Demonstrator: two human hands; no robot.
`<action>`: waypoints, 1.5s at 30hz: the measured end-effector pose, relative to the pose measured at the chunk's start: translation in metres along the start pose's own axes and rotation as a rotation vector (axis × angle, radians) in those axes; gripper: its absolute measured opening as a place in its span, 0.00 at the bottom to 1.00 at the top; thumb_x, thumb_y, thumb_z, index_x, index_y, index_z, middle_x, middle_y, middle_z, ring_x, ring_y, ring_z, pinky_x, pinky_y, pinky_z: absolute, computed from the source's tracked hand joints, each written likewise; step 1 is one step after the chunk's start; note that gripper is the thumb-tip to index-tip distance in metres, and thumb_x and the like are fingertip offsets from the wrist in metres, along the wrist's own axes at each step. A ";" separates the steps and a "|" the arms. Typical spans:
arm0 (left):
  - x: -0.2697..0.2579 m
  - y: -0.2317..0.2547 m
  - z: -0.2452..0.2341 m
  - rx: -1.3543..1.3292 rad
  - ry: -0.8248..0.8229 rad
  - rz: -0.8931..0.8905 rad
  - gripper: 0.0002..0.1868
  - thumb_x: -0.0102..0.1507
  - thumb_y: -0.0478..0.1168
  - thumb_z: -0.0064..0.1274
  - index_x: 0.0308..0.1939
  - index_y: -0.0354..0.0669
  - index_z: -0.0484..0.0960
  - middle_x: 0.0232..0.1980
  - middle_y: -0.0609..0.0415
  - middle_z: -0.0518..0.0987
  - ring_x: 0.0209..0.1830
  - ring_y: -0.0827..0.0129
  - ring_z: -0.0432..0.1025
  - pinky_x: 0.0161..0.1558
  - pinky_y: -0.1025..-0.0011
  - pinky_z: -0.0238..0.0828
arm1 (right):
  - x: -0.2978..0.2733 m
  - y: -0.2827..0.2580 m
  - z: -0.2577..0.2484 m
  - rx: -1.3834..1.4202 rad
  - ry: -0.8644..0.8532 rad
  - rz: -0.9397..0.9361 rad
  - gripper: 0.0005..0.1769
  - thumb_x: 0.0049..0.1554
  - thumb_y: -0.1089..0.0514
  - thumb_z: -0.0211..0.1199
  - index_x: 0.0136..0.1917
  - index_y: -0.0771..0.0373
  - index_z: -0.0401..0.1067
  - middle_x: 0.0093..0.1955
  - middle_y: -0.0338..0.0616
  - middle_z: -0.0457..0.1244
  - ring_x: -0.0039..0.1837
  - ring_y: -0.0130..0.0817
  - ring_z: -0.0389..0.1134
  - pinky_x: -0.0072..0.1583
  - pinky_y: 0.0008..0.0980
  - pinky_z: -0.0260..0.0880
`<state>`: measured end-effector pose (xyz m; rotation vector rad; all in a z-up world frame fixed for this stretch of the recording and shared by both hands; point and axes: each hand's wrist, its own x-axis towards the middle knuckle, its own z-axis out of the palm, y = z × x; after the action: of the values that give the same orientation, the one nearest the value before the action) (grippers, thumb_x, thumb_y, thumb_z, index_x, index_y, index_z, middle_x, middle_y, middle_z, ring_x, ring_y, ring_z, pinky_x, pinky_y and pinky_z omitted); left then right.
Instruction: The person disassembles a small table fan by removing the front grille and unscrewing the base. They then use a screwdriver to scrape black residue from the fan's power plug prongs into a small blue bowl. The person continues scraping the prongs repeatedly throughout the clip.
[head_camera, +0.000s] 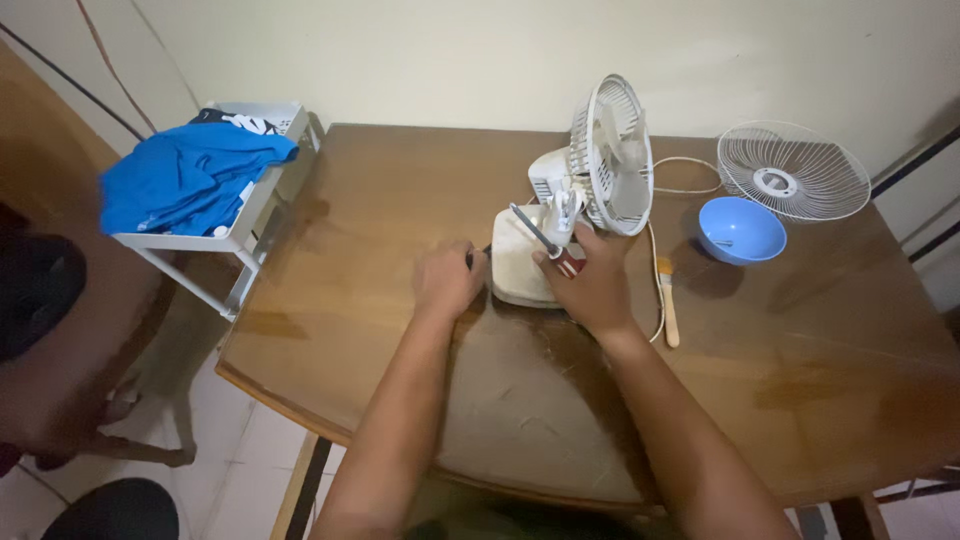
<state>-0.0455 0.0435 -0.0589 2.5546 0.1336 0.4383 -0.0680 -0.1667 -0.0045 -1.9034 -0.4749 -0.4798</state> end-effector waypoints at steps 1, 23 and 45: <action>0.000 0.001 -0.002 0.044 -0.016 -0.005 0.18 0.65 0.52 0.48 0.40 0.44 0.85 0.45 0.44 0.80 0.47 0.47 0.73 0.50 0.52 0.68 | -0.001 -0.001 0.001 -0.040 -0.016 0.019 0.24 0.54 0.55 0.73 0.62 0.66 0.73 0.47 0.44 0.70 0.47 0.30 0.74 0.47 0.28 0.76; -0.001 0.000 -0.002 0.018 0.134 0.105 0.14 0.59 0.51 0.59 0.31 0.43 0.84 0.38 0.46 0.82 0.45 0.47 0.73 0.49 0.52 0.67 | -0.002 -0.001 -0.002 -0.096 -0.049 0.112 0.25 0.54 0.52 0.71 0.63 0.62 0.73 0.46 0.43 0.71 0.40 0.29 0.73 0.42 0.29 0.73; -0.001 -0.002 -0.010 0.025 0.005 0.045 0.13 0.59 0.52 0.59 0.33 0.48 0.87 0.41 0.48 0.83 0.47 0.51 0.75 0.46 0.54 0.70 | -0.004 -0.007 -0.007 -0.241 -0.091 0.016 0.25 0.57 0.50 0.68 0.65 0.61 0.72 0.40 0.45 0.70 0.39 0.36 0.71 0.43 0.34 0.70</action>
<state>-0.0501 0.0502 -0.0525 2.5858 0.0844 0.4633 -0.0755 -0.1712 0.0012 -2.1662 -0.4776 -0.4575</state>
